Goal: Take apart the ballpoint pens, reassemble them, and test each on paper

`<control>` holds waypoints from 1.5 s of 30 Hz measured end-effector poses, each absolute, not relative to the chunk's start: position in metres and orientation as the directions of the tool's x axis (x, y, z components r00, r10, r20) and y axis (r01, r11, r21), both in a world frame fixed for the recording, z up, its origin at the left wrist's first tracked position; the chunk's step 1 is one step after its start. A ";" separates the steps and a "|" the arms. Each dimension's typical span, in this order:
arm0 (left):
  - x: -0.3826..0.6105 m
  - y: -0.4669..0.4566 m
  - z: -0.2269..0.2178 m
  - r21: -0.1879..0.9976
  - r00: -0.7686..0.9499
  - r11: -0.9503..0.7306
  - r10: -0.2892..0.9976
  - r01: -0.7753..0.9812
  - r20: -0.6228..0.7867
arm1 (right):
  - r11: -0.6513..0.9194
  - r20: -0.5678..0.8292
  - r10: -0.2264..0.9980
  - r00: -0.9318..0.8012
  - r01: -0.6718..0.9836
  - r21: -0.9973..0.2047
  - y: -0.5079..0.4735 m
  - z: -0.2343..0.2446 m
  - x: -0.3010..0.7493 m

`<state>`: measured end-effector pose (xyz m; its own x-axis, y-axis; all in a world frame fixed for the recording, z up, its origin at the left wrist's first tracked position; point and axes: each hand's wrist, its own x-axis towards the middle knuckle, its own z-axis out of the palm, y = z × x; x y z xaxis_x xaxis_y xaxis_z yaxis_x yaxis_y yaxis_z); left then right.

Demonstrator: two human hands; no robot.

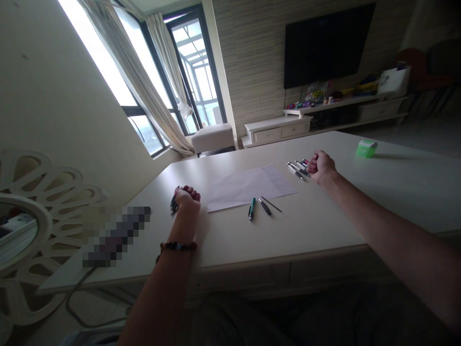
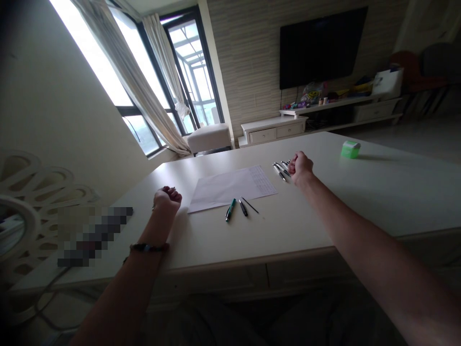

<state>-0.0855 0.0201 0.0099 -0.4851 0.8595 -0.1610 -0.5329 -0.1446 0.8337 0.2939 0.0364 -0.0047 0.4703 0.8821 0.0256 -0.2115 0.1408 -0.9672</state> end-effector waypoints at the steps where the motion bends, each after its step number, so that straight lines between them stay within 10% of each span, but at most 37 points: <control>1: -0.081 0.020 0.012 0.839 -0.461 -0.129 0.874 -0.529 -0.156 | 0.143 0.038 0.889 0.456 -0.198 -0.970 0.035 -0.003 0.290; 4: -0.064 0.015 0.015 0.898 -0.370 -0.109 0.927 -0.426 -0.062 | 0.165 0.141 0.936 0.323 -0.047 -0.985 0.028 0.000 0.276; 7: -0.043 0.006 0.010 0.973 -0.106 -0.210 0.970 0.094 0.219 | 0.177 0.181 0.983 -0.007 0.244 -0.953 0.015 0.003 0.260; 12: -0.019 -0.009 -0.005 0.599 0.333 -0.483 0.875 0.638 0.351 | 0.218 -0.126 0.856 -0.501 0.572 -0.791 -0.004 0.004 0.242; 29: -0.005 -0.026 -0.005 0.237 0.511 -0.543 0.839 0.806 0.188 | 0.306 -0.071 0.919 -0.388 0.815 -0.492 -0.008 -0.009 0.238; 35: -0.007 -0.026 0.002 0.254 0.502 -0.581 0.806 0.773 0.315 | 0.242 0.036 0.954 -0.299 0.689 -0.683 -0.011 0.011 0.238; 39: -0.006 -0.026 0.005 0.307 0.507 -0.653 0.743 0.692 0.437 | 0.338 0.299 0.938 -0.174 0.276 -0.900 -0.011 0.019 0.231; 45: -0.007 -0.022 0.002 0.357 0.490 -0.693 0.706 0.627 0.511 | 0.393 0.390 0.915 -0.104 0.003 -0.920 -0.014 0.016 0.215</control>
